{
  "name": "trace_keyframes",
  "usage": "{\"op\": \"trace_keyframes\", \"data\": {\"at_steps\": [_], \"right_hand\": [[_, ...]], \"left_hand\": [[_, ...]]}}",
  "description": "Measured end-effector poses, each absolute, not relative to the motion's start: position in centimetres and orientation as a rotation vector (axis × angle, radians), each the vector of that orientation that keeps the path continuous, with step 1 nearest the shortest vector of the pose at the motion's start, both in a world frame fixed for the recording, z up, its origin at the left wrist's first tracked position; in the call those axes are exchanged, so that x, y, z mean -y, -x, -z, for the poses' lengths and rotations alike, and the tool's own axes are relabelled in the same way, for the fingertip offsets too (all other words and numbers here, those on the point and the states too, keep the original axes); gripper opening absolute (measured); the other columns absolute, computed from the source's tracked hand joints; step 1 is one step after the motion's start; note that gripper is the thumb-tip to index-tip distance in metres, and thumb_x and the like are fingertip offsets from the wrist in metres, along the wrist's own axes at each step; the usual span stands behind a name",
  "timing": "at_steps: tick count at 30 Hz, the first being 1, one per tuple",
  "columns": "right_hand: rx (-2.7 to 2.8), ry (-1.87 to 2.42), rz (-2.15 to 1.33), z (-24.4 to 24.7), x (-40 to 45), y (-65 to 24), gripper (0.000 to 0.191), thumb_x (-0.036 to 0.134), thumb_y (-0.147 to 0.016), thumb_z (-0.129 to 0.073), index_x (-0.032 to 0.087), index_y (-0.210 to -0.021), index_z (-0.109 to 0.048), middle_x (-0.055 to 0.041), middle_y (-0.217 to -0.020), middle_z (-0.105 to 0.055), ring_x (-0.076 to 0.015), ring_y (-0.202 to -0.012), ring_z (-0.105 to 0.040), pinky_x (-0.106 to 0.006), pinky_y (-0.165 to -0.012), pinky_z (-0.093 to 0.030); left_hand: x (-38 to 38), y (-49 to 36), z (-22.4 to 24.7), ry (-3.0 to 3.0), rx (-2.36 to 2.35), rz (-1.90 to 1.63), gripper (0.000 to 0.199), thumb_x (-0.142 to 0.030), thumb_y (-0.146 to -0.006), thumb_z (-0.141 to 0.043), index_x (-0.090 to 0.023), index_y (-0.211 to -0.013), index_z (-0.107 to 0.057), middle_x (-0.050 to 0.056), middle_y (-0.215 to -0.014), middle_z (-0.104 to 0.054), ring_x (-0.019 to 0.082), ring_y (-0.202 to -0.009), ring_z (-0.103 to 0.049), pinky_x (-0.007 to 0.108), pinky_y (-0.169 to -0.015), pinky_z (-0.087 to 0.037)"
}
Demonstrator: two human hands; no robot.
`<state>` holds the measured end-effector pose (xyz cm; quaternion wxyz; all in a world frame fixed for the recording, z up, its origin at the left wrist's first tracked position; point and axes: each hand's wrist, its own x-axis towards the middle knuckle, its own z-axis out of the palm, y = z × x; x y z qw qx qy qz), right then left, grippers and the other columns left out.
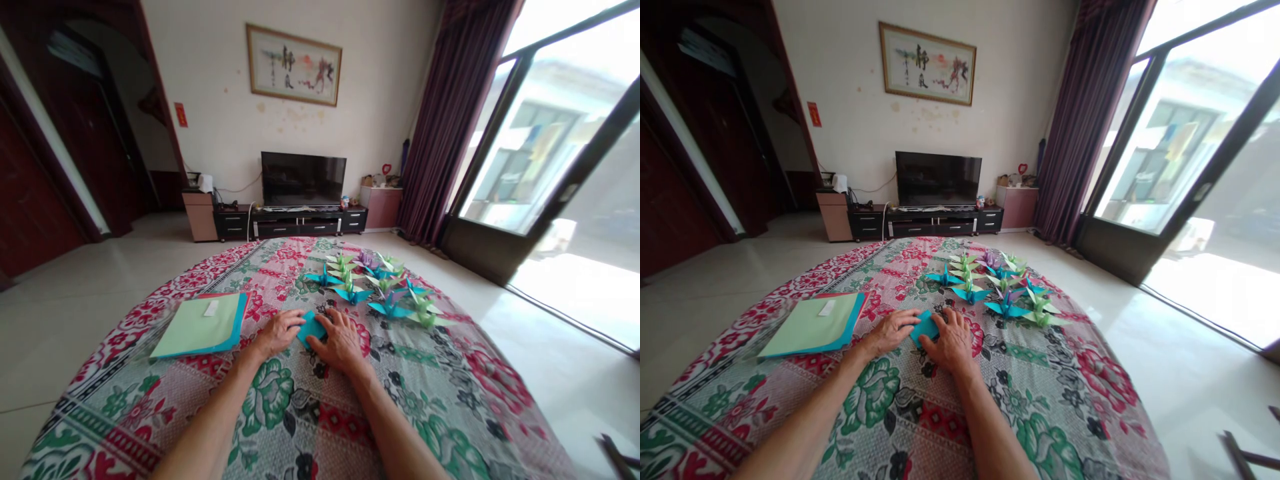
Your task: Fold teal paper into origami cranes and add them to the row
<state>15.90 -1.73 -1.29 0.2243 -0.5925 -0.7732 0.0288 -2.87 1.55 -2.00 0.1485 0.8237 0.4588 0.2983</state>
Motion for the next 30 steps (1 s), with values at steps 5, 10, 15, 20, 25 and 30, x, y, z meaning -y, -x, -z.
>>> {"op": "trace_keyframes", "data": {"at_steps": [5,10,15,20,25,30], "right_hand": [[2.140,1.616,-0.103,1.5,1.5,-16.1,0.055,0.054,-0.073,-0.058,0.030,-0.122,-0.052,-0.0065,-0.132,-0.043,-0.0273,-0.118,-0.038,-0.042,-0.096,-0.030],[2.126,1.616,-0.124,1.3,1.5,-16.2,0.057,0.053,-0.072,-0.059,0.027,-0.123,-0.051,-0.0072,-0.132,-0.045,-0.0274,-0.118,-0.039,-0.040,-0.097,-0.030],[2.101,1.608,-0.105,1.3,1.5,-16.1,0.056,0.052,-0.071,-0.060,0.026,-0.120,-0.054,-0.0075,-0.130,-0.047,-0.0283,-0.117,-0.041,-0.040,-0.097,-0.030],[2.090,1.531,-0.092,1.4,1.6,-16.1,0.058,0.047,-0.070,-0.062,0.023,-0.122,-0.051,-0.0085,-0.123,-0.052,-0.0262,-0.111,-0.046,-0.038,-0.093,-0.033],[2.032,1.424,-0.170,2.1,1.4,-16.1,0.050,0.031,-0.075,-0.057,0.022,-0.123,-0.048,-0.0075,-0.113,-0.058,-0.0229,-0.106,-0.050,-0.035,-0.093,-0.036],[1.887,1.250,-0.355,2.7,0.5,-15.7,0.041,0.013,-0.072,-0.047,0.019,-0.112,-0.055,-0.0067,-0.105,-0.060,-0.0180,-0.098,-0.055,-0.030,-0.088,-0.042]], "left_hand": [[-1.7,2.9,2.4,-2.424,-1.408,-0.909,0.025,-0.021,-0.078,-0.055,-0.024,-0.098,-0.069,0.005,-0.120,-0.061,0.020,-0.112,-0.054,0.039,-0.098,-0.042],[-2.7,3.6,3.1,-2.433,-1.399,-0.928,0.030,-0.015,-0.080,-0.045,-0.021,-0.097,-0.069,0.006,-0.114,-0.064,0.018,-0.107,-0.057,0.036,-0.097,-0.044],[-2.5,3.3,2.9,-2.360,-1.505,-1.087,0.034,-0.014,-0.081,-0.039,-0.018,-0.101,-0.066,0.008,-0.108,-0.066,0.018,-0.103,-0.059,0.035,-0.093,-0.047],[-1.2,2.1,2.3,-2.478,-1.589,-1.006,0.024,-0.028,-0.078,-0.055,-0.018,-0.097,-0.065,0.009,-0.107,-0.064,0.023,-0.104,-0.056,0.040,-0.095,-0.044],[-1.2,1.8,3.0,-2.459,-1.565,-1.053,0.018,-0.023,-0.073,-0.061,-0.017,-0.090,-0.062,0.010,-0.106,-0.063,0.023,-0.105,-0.055,0.039,-0.094,-0.043],[-1.0,1.7,2.6,-2.341,-1.520,-1.097,0.018,-0.022,-0.073,-0.060,-0.018,-0.090,-0.061,0.009,-0.103,-0.064,0.022,-0.103,-0.057,0.036,-0.092,-0.044]]}}
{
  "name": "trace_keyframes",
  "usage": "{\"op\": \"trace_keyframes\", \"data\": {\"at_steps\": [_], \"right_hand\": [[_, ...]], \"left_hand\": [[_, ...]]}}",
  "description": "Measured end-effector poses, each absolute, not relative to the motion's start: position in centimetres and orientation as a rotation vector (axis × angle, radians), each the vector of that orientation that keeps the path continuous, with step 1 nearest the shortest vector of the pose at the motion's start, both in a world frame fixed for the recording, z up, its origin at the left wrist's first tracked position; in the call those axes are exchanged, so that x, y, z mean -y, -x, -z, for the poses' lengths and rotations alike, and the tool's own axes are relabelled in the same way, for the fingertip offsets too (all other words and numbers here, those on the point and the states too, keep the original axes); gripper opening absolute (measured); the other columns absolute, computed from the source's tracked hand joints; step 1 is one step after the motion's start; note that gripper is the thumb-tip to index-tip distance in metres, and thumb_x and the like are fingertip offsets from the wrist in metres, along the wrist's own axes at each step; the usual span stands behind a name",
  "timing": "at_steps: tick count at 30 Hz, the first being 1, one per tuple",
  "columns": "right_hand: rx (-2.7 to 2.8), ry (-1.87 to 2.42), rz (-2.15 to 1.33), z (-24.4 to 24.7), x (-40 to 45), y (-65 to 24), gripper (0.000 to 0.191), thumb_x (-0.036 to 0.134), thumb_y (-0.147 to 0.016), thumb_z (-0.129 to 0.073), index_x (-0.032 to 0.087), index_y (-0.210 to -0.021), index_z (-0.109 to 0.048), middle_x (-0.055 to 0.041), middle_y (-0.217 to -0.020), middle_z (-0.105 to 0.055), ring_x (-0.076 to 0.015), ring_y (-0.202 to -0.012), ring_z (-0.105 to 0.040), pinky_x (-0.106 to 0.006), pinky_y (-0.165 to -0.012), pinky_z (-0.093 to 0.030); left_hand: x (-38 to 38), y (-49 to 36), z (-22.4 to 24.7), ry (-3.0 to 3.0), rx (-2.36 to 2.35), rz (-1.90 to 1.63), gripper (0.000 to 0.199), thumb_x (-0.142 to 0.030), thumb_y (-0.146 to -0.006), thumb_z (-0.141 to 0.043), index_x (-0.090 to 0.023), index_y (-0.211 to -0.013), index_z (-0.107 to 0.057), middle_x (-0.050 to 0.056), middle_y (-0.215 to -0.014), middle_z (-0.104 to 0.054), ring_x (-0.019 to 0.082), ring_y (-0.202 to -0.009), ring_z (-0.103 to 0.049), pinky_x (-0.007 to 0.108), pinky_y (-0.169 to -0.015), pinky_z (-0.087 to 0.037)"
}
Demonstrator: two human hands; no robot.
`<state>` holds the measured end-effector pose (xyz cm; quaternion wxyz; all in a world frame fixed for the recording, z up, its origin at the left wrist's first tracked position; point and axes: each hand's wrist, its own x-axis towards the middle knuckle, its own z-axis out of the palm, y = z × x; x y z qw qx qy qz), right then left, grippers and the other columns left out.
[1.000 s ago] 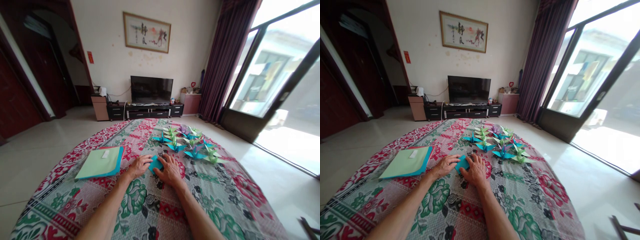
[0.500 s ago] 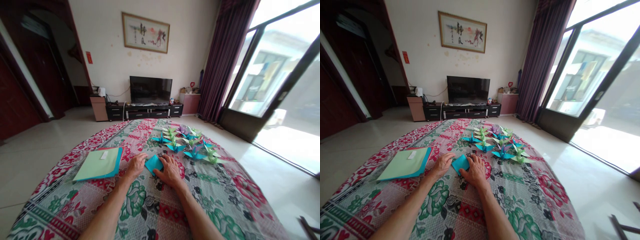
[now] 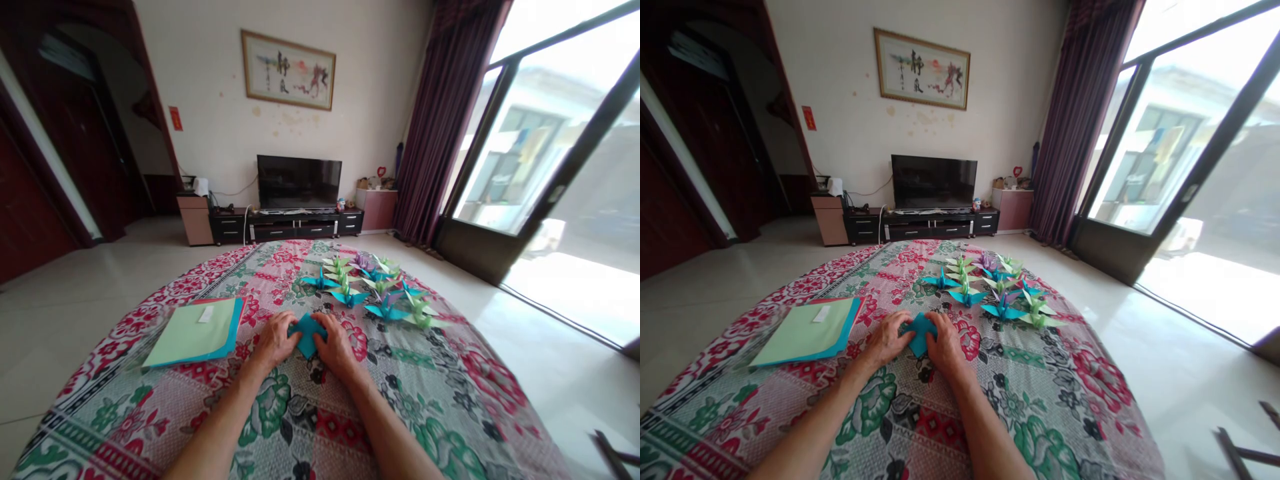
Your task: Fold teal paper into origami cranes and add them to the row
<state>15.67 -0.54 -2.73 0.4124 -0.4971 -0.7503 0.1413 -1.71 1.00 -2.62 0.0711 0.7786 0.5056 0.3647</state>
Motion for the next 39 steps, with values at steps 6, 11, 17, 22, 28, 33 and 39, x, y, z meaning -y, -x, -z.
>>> {"op": "trace_keyframes", "data": {"at_steps": [6,11,17,22,28,33,39], "right_hand": [[1.490,1.163,-0.707,2.6,-0.9,-15.7,0.039,0.021,-0.070,-0.046,0.018,-0.108,-0.056,-0.0056,-0.098,-0.064,-0.0177,-0.083,-0.060,-0.029,-0.071,-0.050],[1.256,1.034,-0.905,1.8,-1.0,-16.0,0.038,0.029,-0.070,-0.052,0.018,-0.107,-0.057,-0.0042,-0.090,-0.065,-0.0156,-0.071,-0.060,-0.024,-0.058,-0.049],[1.259,0.981,-0.823,2.1,-0.9,-15.5,0.036,0.029,-0.071,-0.058,0.018,-0.105,-0.061,-0.0050,-0.091,-0.066,-0.0161,-0.071,-0.060,-0.024,-0.058,-0.050],[1.380,1.026,-0.541,2.2,-0.9,-15.4,0.035,0.025,-0.073,-0.058,0.021,-0.107,-0.063,-0.0054,-0.091,-0.067,-0.0185,-0.079,-0.062,-0.028,-0.066,-0.052],[1.586,1.100,-0.263,1.1,0.0,-15.5,0.037,0.018,-0.078,-0.052,0.023,-0.114,-0.060,-0.0079,-0.110,-0.061,-0.0212,-0.099,-0.058,-0.035,-0.085,-0.047],[1.601,1.006,-0.274,1.4,0.0,-15.1,0.036,0.014,-0.080,-0.049,0.024,-0.113,-0.058,-0.0075,-0.116,-0.057,-0.0200,-0.107,-0.054,-0.034,-0.087,-0.048],[1.599,1.012,-0.245,1.7,-0.2,-14.9,0.038,0.013,-0.080,-0.048,0.023,-0.115,-0.057,-0.0083,-0.118,-0.057,-0.0210,-0.110,-0.054,-0.037,-0.089,-0.048]], "left_hand": [[-0.2,1.1,0.1,-1.827,-1.628,-1.221,0.046,-0.041,-0.077,-0.055,-0.015,-0.115,-0.053,0.011,-0.104,-0.064,0.016,-0.073,-0.062,0.030,-0.070,-0.050],[0.3,0.1,-0.5,-1.338,-1.239,-0.893,0.047,-0.051,-0.071,-0.058,-0.013,-0.098,-0.060,0.004,-0.075,-0.065,0.009,-0.046,-0.057,0.016,-0.035,-0.033],[0.4,-0.4,-0.1,-0.957,-1.014,-0.867,0.035,-0.035,-0.067,-0.068,-0.013,-0.092,-0.058,0.005,-0.082,-0.066,0.013,-0.055,-0.066,0.014,-0.036,-0.040],[0.2,-0.3,-0.4,-0.804,-0.939,-0.882,0.027,-0.027,-0.071,-0.066,-0.014,-0.093,-0.056,0.005,-0.079,-0.066,0.019,-0.060,-0.068,0.017,-0.036,-0.044],[0.3,-0.8,-0.5,-0.603,-0.869,-0.970,0.011,-0.017,-0.076,-0.060,-0.013,-0.084,-0.053,0.000,-0.060,-0.060,0.022,-0.065,-0.069,0.020,-0.040,-0.048],[-0.1,-0.6,-0.1,-0.556,-0.832,-1.060,0.006,-0.011,-0.077,-0.056,-0.013,-0.081,-0.053,0.005,-0.069,-0.066,0.022,-0.071,-0.069,0.021,-0.046,-0.051],[-0.2,-0.4,0.1,-0.571,-0.814,-1.064,0.008,-0.013,-0.078,-0.056,-0.013,-0.086,-0.055,0.007,-0.074,-0.068,0.022,-0.075,-0.069,0.021,-0.047,-0.051]]}}
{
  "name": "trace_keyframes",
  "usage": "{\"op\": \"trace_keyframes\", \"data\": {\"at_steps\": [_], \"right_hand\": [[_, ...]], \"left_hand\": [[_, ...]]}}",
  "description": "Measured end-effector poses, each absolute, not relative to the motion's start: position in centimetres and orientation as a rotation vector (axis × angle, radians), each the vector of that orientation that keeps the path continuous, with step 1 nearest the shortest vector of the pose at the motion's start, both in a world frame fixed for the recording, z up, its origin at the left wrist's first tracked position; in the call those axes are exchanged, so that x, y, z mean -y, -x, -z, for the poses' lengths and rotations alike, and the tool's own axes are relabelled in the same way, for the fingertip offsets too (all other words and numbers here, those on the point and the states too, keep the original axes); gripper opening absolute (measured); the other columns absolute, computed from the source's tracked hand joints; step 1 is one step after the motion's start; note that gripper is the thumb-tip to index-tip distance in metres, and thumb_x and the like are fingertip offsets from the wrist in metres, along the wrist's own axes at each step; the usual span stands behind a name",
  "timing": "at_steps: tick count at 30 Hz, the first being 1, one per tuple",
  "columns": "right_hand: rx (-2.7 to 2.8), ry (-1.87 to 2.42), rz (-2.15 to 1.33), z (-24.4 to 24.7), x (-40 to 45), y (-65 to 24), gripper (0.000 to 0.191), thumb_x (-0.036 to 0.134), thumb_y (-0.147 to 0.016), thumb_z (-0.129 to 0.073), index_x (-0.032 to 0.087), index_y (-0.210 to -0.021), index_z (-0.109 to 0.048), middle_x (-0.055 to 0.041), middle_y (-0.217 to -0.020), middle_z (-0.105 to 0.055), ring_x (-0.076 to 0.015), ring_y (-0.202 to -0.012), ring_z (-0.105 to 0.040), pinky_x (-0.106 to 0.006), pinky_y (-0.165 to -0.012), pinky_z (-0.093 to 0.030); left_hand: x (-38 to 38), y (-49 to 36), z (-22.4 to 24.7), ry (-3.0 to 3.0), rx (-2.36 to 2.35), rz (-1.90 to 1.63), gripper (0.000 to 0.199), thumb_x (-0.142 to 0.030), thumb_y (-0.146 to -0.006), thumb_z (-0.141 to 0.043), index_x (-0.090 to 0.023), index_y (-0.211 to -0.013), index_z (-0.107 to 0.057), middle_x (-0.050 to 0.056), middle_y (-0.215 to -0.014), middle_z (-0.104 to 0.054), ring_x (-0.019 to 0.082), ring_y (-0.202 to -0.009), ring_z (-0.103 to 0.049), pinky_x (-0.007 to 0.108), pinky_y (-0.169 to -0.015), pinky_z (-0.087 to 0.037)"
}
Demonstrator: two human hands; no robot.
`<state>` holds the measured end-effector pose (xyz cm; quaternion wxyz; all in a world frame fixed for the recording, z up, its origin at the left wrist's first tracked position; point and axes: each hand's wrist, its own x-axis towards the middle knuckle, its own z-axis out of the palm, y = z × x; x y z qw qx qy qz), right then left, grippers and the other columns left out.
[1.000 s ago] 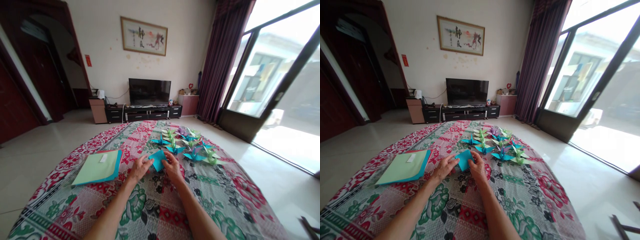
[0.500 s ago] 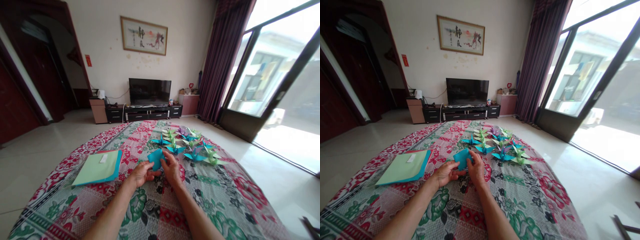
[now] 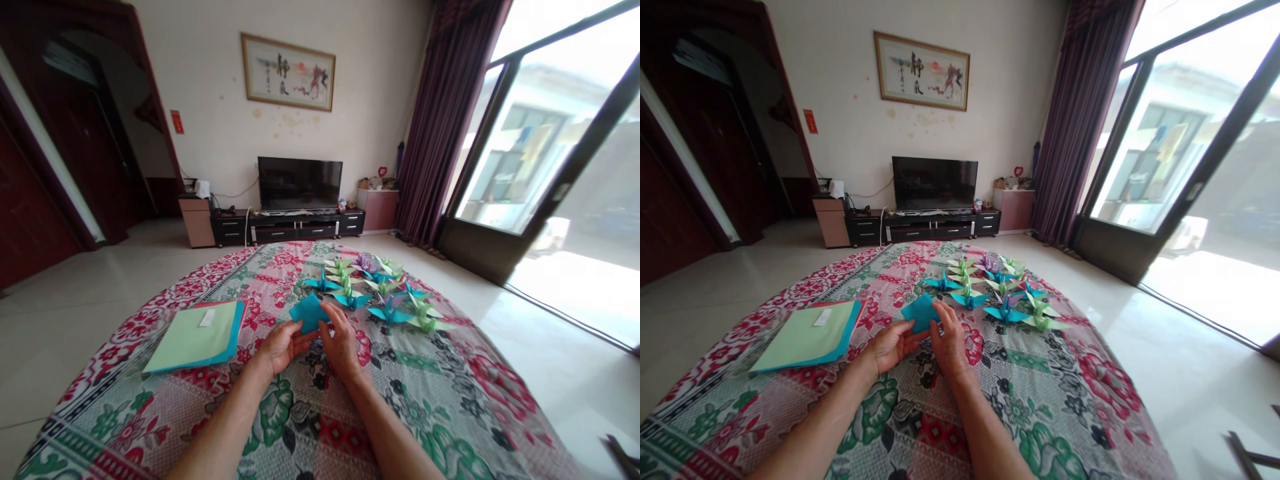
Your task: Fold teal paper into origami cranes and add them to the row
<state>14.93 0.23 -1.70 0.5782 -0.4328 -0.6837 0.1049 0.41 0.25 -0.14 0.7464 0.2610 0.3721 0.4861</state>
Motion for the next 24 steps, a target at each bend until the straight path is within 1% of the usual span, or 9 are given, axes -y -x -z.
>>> {"op": "trace_keyframes", "data": {"at_steps": [6,9,11,13,15,16,19,21,24], "right_hand": [[1.765,0.983,-0.158,1.5,0.1,-15.1,0.045,0.012,-0.083,-0.044,0.024,-0.125,-0.049,-0.0088,-0.132,-0.048,-0.0209,-0.122,-0.045,-0.039,-0.099,-0.041],[1.768,0.969,-0.181,1.6,0.1,-15.0,0.041,0.011,-0.082,-0.044,0.024,-0.120,-0.052,-0.0086,-0.131,-0.048,-0.0208,-0.121,-0.045,-0.040,-0.099,-0.041],[1.686,0.962,-0.224,1.7,0.0,-14.9,0.034,0.011,-0.080,-0.046,0.023,-0.110,-0.056,-0.0091,-0.127,-0.051,-0.0209,-0.117,-0.049,-0.038,-0.092,-0.046],[1.582,0.965,-0.291,1.8,-0.2,-14.9,0.026,0.012,-0.077,-0.048,0.021,-0.098,-0.058,-0.0097,-0.121,-0.054,-0.0208,-0.110,-0.053,-0.033,-0.079,-0.052],[1.524,0.987,-0.342,1.8,-0.3,-14.9,0.020,0.011,-0.073,-0.048,0.020,-0.087,-0.059,-0.0098,-0.115,-0.056,-0.0204,-0.102,-0.056,-0.028,-0.068,-0.052],[1.521,1.003,-0.348,1.8,-0.3,-15.0,0.018,0.010,-0.071,-0.048,0.019,-0.082,-0.059,-0.0095,-0.110,-0.058,-0.0201,-0.098,-0.057,-0.028,-0.066,-0.051],[1.549,1.035,-0.312,1.5,-0.2,-15.2,0.016,0.008,-0.065,-0.048,0.019,-0.071,-0.058,-0.0074,-0.097,-0.062,-0.0188,-0.089,-0.059,-0.029,-0.070,-0.049],[1.585,1.016,-0.308,1.3,-0.1,-15.3,0.016,0.007,-0.063,-0.047,0.019,-0.068,-0.057,-0.0058,-0.091,-0.062,-0.0174,-0.083,-0.059,-0.028,-0.071,-0.047],[1.649,0.973,-0.354,0.8,0.3,-15.3,0.016,0.007,-0.063,-0.047,0.019,-0.066,-0.056,-0.0048,-0.088,-0.062,-0.0152,-0.077,-0.058,-0.025,-0.066,-0.046]], "left_hand": [[-0.5,-0.4,0.3,-0.525,-0.849,-1.089,0.006,-0.013,-0.080,-0.053,-0.013,-0.084,-0.056,0.006,-0.071,-0.068,0.020,-0.067,-0.069,0.022,-0.046,-0.051],[-0.5,-0.4,0.3,-0.532,-0.846,-1.098,0.005,-0.013,-0.079,-0.054,-0.012,-0.083,-0.056,0.007,-0.071,-0.068,0.020,-0.067,-0.068,0.022,-0.047,-0.051],[-0.4,-0.4,0.2,-0.556,-0.833,-1.102,0.007,-0.013,-0.078,-0.055,-0.012,-0.084,-0.057,0.008,-0.076,-0.069,0.020,-0.070,-0.069,0.022,-0.049,-0.051],[-0.1,-0.3,0.0,-0.601,-0.816,-1.081,0.013,-0.010,-0.075,-0.057,-0.012,-0.088,-0.057,0.009,-0.082,-0.070,0.021,-0.075,-0.069,0.022,-0.052,-0.051],[0.1,-0.1,-0.3,-0.662,-0.770,-1.030,0.022,-0.008,-0.071,-0.058,-0.012,-0.093,-0.058,0.010,-0.089,-0.069,0.022,-0.082,-0.068,0.022,-0.055,-0.052],[0.2,0.1,-0.4,-0.687,-0.737,-0.996,0.024,-0.008,-0.071,-0.058,-0.012,-0.095,-0.057,0.011,-0.093,-0.069,0.023,-0.085,-0.067,0.022,-0.056,-0.052],[0.3,0.7,-0.5,-0.705,-0.663,-0.913,0.026,-0.024,-0.075,-0.060,-0.012,-0.098,-0.057,0.013,-0.096,-0.068,0.027,-0.090,-0.066,0.024,-0.054,-0.053],[0.1,1.2,-0.6,-0.704,-0.668,-0.885,0.033,-0.037,-0.076,-0.059,-0.013,-0.099,-0.057,0.013,-0.094,-0.068,0.028,-0.088,-0.066,0.025,-0.050,-0.052],[-0.1,1.9,-0.7,-0.739,-0.747,-0.872,0.039,-0.043,-0.074,-0.061,-0.014,-0.099,-0.057,0.012,-0.090,-0.068,0.028,-0.082,-0.067,0.025,-0.045,-0.050]]}}
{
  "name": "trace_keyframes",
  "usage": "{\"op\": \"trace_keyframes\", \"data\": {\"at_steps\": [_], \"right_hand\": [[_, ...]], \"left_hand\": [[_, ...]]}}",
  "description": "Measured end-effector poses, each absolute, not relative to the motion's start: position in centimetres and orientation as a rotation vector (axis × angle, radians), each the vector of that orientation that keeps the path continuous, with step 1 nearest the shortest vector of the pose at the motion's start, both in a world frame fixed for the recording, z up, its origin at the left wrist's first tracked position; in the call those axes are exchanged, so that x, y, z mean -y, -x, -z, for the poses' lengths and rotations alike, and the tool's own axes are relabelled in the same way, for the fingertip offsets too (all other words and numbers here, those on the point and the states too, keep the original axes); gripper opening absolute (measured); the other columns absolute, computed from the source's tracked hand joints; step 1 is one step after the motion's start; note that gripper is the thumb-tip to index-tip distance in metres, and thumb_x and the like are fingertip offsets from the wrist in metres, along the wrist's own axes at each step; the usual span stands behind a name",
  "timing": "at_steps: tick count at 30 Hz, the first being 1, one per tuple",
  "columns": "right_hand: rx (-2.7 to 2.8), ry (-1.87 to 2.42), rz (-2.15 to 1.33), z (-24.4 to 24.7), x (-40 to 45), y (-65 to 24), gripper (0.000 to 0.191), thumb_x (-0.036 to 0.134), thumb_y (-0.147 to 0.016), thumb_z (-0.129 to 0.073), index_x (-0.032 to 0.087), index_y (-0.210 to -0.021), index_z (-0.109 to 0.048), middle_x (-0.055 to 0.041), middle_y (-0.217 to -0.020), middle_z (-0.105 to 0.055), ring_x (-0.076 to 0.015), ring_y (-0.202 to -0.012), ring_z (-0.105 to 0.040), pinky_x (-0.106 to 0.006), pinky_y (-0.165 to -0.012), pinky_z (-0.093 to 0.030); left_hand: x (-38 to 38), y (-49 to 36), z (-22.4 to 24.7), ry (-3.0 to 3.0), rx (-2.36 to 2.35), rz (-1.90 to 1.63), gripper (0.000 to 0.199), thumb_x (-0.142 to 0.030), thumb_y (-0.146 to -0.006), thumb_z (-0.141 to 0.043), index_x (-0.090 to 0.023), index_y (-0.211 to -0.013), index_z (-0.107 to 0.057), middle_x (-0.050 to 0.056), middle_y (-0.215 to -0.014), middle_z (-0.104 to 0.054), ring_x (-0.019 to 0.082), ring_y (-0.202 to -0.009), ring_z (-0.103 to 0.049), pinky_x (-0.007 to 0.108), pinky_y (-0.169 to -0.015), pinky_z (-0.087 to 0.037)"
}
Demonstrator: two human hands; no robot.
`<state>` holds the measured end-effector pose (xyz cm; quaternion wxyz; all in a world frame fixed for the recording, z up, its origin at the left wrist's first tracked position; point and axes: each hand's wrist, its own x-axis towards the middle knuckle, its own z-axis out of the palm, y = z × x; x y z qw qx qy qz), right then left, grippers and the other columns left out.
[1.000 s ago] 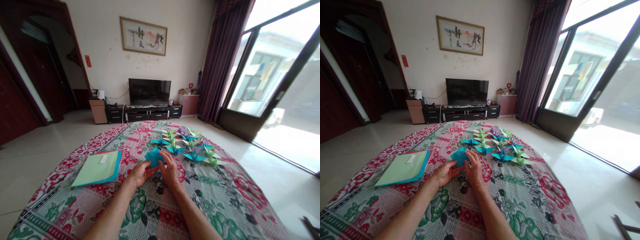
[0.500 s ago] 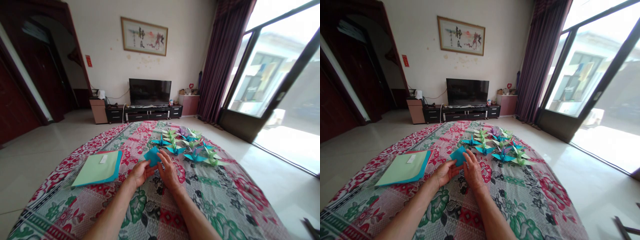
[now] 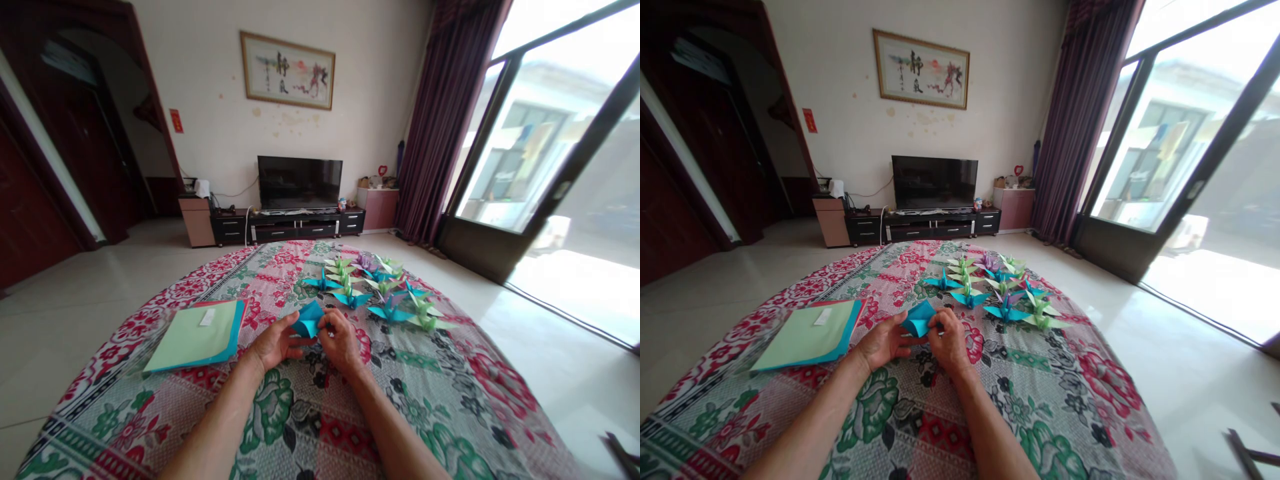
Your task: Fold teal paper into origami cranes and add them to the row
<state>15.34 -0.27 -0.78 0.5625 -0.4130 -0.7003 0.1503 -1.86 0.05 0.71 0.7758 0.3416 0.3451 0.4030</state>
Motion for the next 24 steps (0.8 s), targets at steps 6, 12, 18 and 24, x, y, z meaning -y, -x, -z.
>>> {"op": "trace_keyframes", "data": {"at_steps": [6,12,18,24], "right_hand": [[1.729,0.912,-0.405,0.1,0.7,-15.5,0.015,0.007,-0.064,-0.046,0.019,-0.065,-0.055,-0.0043,-0.087,-0.060,-0.0137,-0.074,-0.057,-0.023,-0.063,-0.045],[1.810,0.850,-0.443,-0.1,0.9,-15.5,0.017,0.006,-0.062,-0.045,0.018,-0.064,-0.056,-0.0049,-0.087,-0.058,-0.0139,-0.078,-0.057,-0.023,-0.066,-0.045],[1.827,0.877,-0.456,-0.6,1.1,-15.4,0.015,0.007,-0.063,-0.046,0.018,-0.062,-0.056,-0.0054,-0.091,-0.060,-0.0139,-0.076,-0.058,-0.024,-0.066,-0.045],[1.887,0.829,-0.490,-1.1,1.2,-15.5,0.017,0.005,-0.058,-0.045,0.019,-0.061,-0.054,-0.0039,-0.089,-0.060,-0.0140,-0.077,-0.057,-0.024,-0.068,-0.044]], "left_hand": [[-0.1,2.3,-1.1,-0.873,-0.860,-0.825,0.039,-0.033,-0.068,-0.067,-0.016,-0.102,-0.058,0.008,-0.084,-0.067,0.021,-0.069,-0.067,0.022,-0.045,-0.048],[0.0,2.2,-1.6,-0.892,-0.961,-0.842,0.038,-0.034,-0.064,-0.069,-0.015,-0.096,-0.062,0.003,-0.067,-0.064,0.016,-0.056,-0.062,0.021,-0.046,-0.045],[0.2,2.6,-2.4,-1.075,-1.074,-0.795,0.039,-0.031,-0.061,-0.070,-0.017,-0.097,-0.067,0.003,-0.068,-0.068,0.015,-0.057,-0.060,0.022,-0.051,-0.043],[0.2,2.8,-2.8,-1.284,-1.116,-0.767,0.022,-0.032,-0.061,-0.068,-0.014,-0.074,-0.069,0.001,-0.058,-0.063,0.012,-0.048,-0.051,0.021,-0.047,-0.036]]}}
